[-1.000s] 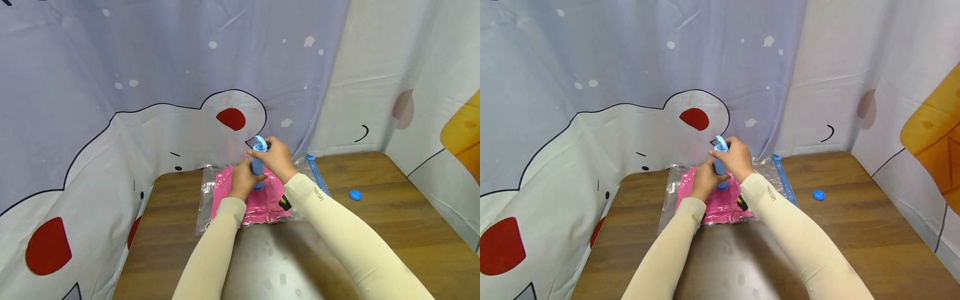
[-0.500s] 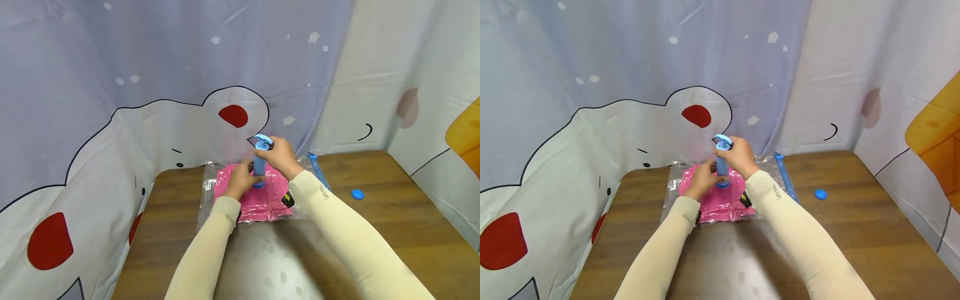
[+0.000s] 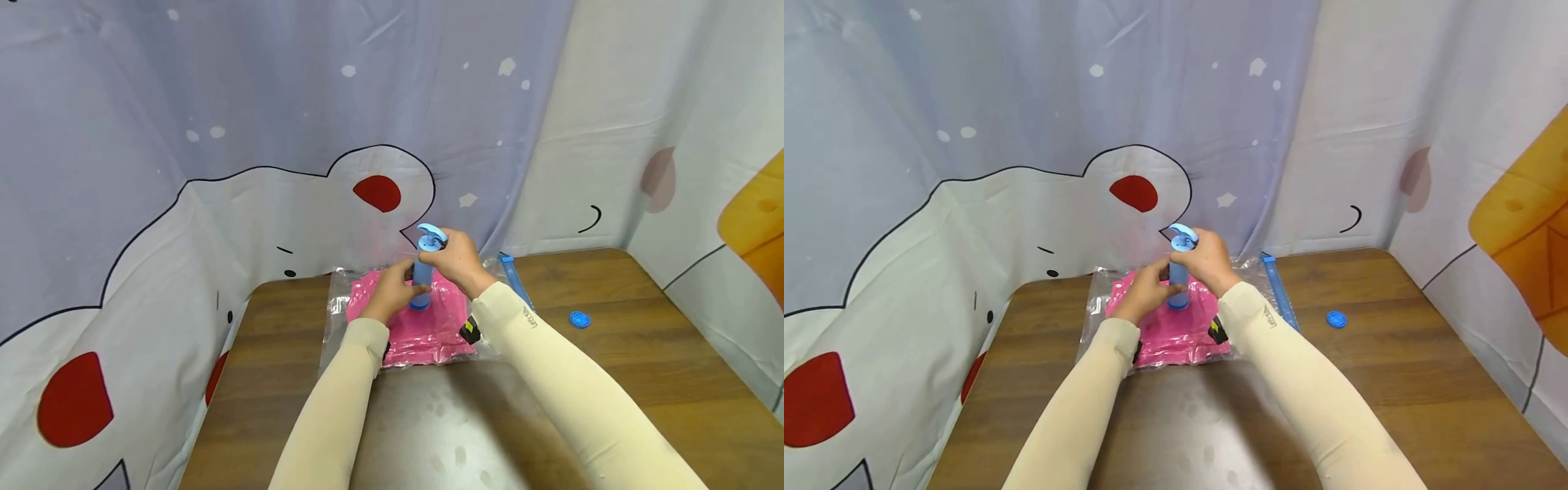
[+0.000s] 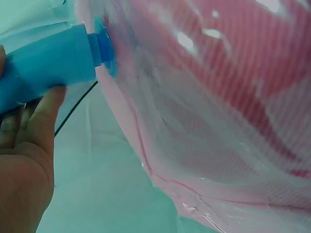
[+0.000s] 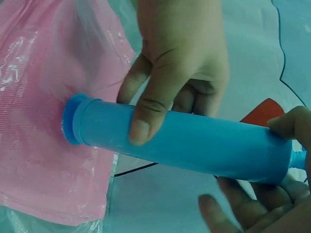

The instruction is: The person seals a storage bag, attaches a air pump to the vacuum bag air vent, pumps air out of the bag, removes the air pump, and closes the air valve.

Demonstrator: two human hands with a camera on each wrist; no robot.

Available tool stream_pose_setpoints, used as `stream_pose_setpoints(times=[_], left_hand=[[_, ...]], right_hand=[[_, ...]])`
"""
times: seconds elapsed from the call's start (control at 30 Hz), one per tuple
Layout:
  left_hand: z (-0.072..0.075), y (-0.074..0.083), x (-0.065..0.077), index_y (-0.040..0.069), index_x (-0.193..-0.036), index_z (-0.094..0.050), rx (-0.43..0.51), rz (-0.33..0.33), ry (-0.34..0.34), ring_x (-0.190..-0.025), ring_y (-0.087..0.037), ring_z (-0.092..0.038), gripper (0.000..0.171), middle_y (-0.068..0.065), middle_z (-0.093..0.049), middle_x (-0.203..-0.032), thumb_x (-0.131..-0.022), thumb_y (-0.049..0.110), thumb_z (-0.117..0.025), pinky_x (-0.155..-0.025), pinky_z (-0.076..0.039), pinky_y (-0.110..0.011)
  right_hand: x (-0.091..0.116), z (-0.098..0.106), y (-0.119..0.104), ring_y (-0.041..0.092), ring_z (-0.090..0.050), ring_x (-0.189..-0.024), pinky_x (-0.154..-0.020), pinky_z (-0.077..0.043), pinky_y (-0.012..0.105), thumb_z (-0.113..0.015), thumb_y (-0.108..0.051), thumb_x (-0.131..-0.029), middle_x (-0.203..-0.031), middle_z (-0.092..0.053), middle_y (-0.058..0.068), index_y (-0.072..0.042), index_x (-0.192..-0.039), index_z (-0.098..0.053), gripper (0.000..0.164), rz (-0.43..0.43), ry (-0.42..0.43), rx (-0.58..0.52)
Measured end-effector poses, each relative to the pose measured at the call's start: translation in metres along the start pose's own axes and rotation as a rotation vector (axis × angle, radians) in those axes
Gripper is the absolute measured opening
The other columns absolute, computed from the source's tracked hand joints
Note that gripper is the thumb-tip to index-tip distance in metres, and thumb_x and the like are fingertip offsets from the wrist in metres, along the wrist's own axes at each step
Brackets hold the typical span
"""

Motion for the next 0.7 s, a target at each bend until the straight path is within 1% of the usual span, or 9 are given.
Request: stream_pose_setpoints(times=[0.03, 0.1, 0.17, 0.2, 0.27, 0.37, 0.47, 0.57, 0.7], left_hand=[[0.0, -0.001, 0.0, 0.008, -0.143, -0.071, 0.006, 0.0, 0.011, -0.139, -0.038, -0.075, 0.05, -0.018, -0.08, -0.141, -0.098, 0.014, -0.09, -0.117, -0.062, -0.053], [-0.001, -0.003, 0.0, 0.008, -0.143, -0.071, 0.024, 0.001, 0.036, -0.136, -0.038, -0.076, 0.052, -0.018, -0.081, -0.139, -0.096, 0.013, -0.092, -0.115, -0.064, -0.053], [-0.002, -0.004, -0.001, 0.008, -0.14, -0.071, 0.031, 0.006, 0.072, -0.132, -0.038, -0.078, 0.052, -0.019, -0.081, -0.135, -0.094, 0.013, -0.094, -0.112, -0.065, -0.052], [-0.004, -0.004, -0.002, 0.007, -0.138, -0.071, 0.026, 0.014, 0.09, -0.13, -0.037, -0.079, 0.052, -0.018, -0.082, -0.133, -0.093, 0.013, -0.095, -0.11, -0.066, -0.051], [-0.006, -0.004, -0.002, 0.006, -0.13, -0.071, 0.011, 0.026, 0.127, -0.125, -0.036, -0.081, 0.049, -0.018, -0.083, -0.129, -0.091, 0.014, -0.098, -0.107, -0.067, -0.049], [-0.009, -0.004, -0.002, 0.006, -0.121, -0.069, -0.052, 0.048, 0.167, -0.119, -0.033, -0.083, 0.046, -0.015, -0.084, -0.122, -0.089, 0.019, -0.1, -0.101, -0.069, -0.047], [-0.011, -0.002, -0.001, 0.007, -0.117, -0.068, -0.111, 0.059, 0.189, -0.112, -0.032, -0.083, 0.047, -0.014, -0.084, -0.116, -0.089, 0.024, -0.101, -0.095, -0.07, -0.046], [-0.012, -0.001, -0.001, 0.007, -0.116, -0.068, -0.137, 0.063, 0.206, -0.107, -0.031, -0.083, 0.047, -0.013, -0.084, -0.113, -0.088, 0.025, -0.101, -0.092, -0.07, -0.047], [-0.012, -0.001, 0.0, 0.006, -0.118, -0.067, -0.142, 0.047, 0.218, -0.107, -0.032, -0.082, 0.049, -0.015, -0.083, -0.113, -0.088, 0.026, -0.101, -0.093, -0.07, -0.048]], right_hand=[[0.0, -0.001, 0.0, 0.022, -0.06, -0.091, -0.082, -0.054, 0.036, -0.082, -0.019, -0.093, -0.095, -0.07, 0.004, -0.006, -0.115, -0.074, 0.027, 0.005, -0.01, 0.004], [0.001, -0.003, 0.0, 0.028, -0.068, -0.106, -0.097, -0.06, 0.042, -0.084, -0.025, -0.097, -0.116, -0.077, 0.011, -0.004, -0.131, -0.073, 0.042, 0.009, -0.032, 0.0], [0.002, -0.003, -0.001, 0.033, -0.072, -0.123, -0.11, -0.061, 0.049, -0.086, -0.031, -0.099, -0.136, -0.077, 0.017, -0.003, -0.146, -0.067, 0.058, 0.015, -0.038, -0.008], [0.003, -0.003, -0.001, 0.035, -0.072, -0.13, -0.115, -0.06, 0.052, -0.087, -0.034, -0.1, -0.143, -0.075, 0.019, -0.003, -0.15, -0.064, 0.063, 0.014, -0.035, -0.014], [0.004, -0.002, -0.001, 0.036, -0.073, -0.13, -0.112, -0.062, 0.052, -0.087, -0.037, -0.1, -0.142, -0.075, 0.018, -0.004, -0.15, -0.062, 0.065, 0.007, -0.016, -0.014], [0.005, 0.0, -0.003, 0.033, -0.073, -0.116, -0.098, -0.063, 0.046, -0.088, -0.042, -0.1, -0.129, -0.077, 0.017, -0.003, -0.141, -0.064, 0.061, 0.009, 0.028, 0.036], [0.004, 0.001, -0.005, 0.031, -0.069, -0.104, -0.088, -0.058, 0.043, -0.088, -0.045, -0.099, -0.118, -0.075, 0.016, -0.003, -0.134, -0.065, 0.059, 0.013, 0.057, 0.097], [0.002, 0.001, -0.006, 0.03, -0.069, -0.101, -0.086, -0.057, 0.042, -0.089, -0.044, -0.098, -0.115, -0.075, 0.015, -0.002, -0.132, -0.067, 0.058, 0.014, 0.077, 0.143], [-0.001, 0.002, -0.009, 0.03, -0.071, -0.098, -0.084, -0.058, 0.042, -0.092, -0.041, -0.096, -0.113, -0.079, 0.015, -0.002, -0.126, -0.071, 0.053, 0.034, 0.081, 0.189]])
Point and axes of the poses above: each hand's wrist, its own x-axis away from the middle knuckle, its own z-axis out of the back of the hand, y = z × x, the point moved 3 cm from there along -x, towards the middle knuckle
